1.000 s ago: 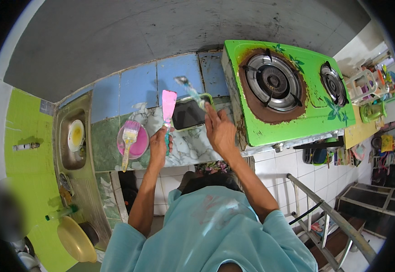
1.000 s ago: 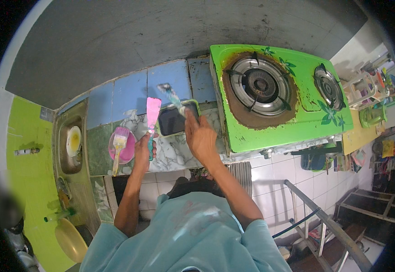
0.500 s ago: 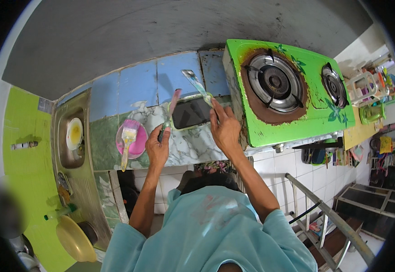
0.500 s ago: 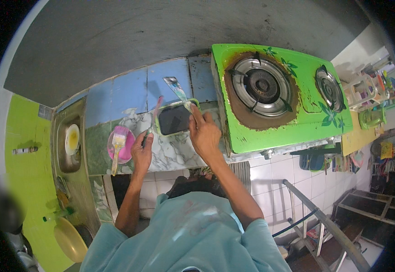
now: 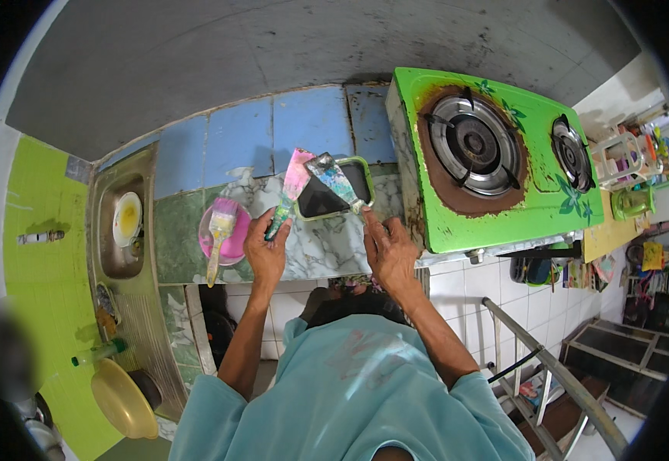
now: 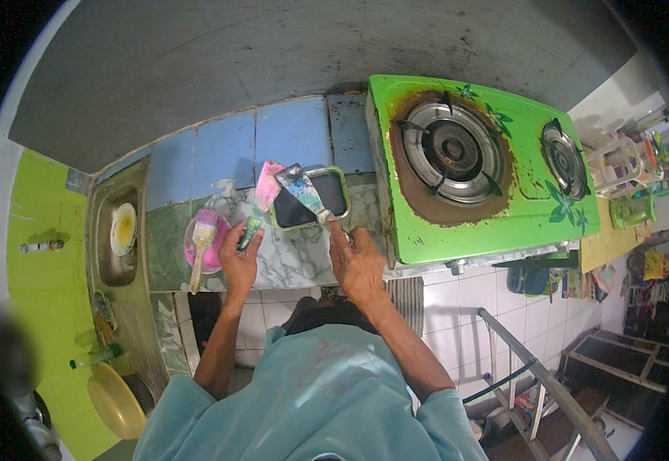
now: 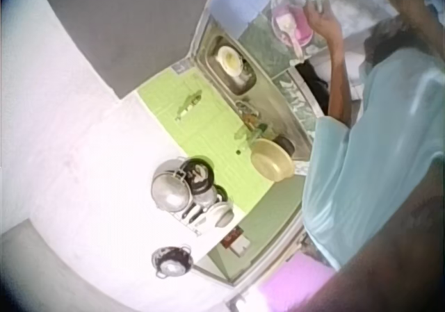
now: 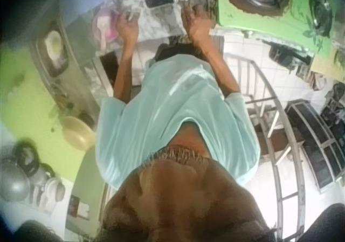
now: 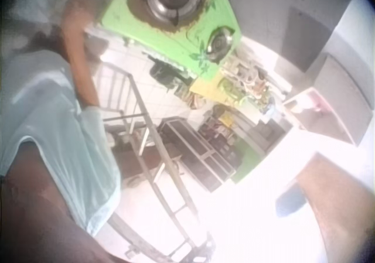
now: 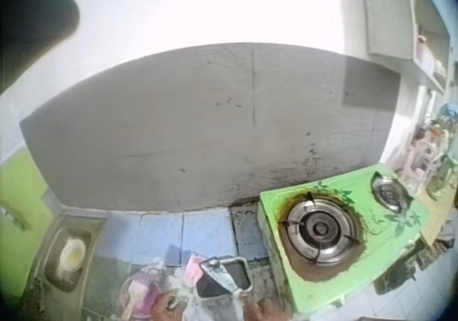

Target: The person scrapes a tiled countertop with a pink scraper, then walks to another room and kneels to scrape the white tiled floor near a green wall. The person uses the scraper to remove material from the floor surface.

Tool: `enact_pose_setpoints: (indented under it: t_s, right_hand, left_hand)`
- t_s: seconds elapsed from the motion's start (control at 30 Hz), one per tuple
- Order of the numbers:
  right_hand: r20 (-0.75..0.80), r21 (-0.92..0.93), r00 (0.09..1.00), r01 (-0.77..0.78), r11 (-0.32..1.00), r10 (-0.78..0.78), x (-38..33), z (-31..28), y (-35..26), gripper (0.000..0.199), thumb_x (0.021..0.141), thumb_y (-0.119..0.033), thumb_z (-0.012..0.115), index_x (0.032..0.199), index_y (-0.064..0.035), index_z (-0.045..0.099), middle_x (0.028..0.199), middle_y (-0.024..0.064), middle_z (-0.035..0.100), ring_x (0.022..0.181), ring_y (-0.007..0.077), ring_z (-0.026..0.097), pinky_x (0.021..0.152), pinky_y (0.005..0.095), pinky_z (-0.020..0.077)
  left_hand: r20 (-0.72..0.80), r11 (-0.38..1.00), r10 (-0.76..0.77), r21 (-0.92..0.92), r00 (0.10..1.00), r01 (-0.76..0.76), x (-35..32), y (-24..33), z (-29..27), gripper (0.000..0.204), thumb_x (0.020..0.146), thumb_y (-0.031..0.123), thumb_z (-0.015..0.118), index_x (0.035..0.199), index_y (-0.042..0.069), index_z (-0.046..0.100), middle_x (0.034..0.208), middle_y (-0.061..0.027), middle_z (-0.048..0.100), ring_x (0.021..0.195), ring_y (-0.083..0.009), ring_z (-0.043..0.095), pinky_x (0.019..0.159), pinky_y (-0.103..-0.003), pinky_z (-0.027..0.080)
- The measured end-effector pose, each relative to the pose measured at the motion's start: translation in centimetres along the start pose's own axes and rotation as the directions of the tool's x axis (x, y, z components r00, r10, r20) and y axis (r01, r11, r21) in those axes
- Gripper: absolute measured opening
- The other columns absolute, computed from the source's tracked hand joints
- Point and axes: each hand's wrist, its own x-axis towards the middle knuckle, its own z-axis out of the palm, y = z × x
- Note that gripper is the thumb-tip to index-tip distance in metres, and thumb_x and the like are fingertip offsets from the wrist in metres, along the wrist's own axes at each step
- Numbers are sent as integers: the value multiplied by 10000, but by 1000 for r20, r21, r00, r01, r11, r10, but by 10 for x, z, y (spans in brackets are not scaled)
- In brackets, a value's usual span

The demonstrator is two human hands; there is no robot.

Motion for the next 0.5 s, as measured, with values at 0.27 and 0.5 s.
enact_pose_setpoints:
  t_s: [0.27,0.5]
  right_hand:
    - [25,39,1000,0,999,-1,41,11,-1,383,831,-95,628,1209,-146,593,724,110,502,617,294,551,516,414,449]
    - [-181,254,980,-31,967,79,80,9,-13,319,889,-155,561,1198,-76,564,781,173,594,606,374,585,524,445,461]
  left_hand:
    - [36,998,51,43,998,-53,-7,9,3,341,775,100,745,1097,45,647,830,-79,577,712,-165,561,629,-292,453]
    - [-21,999,30,-19,999,-30,-6,1,-2,333,778,94,741,1091,31,644,845,-77,583,737,-160,560,656,-284,451]
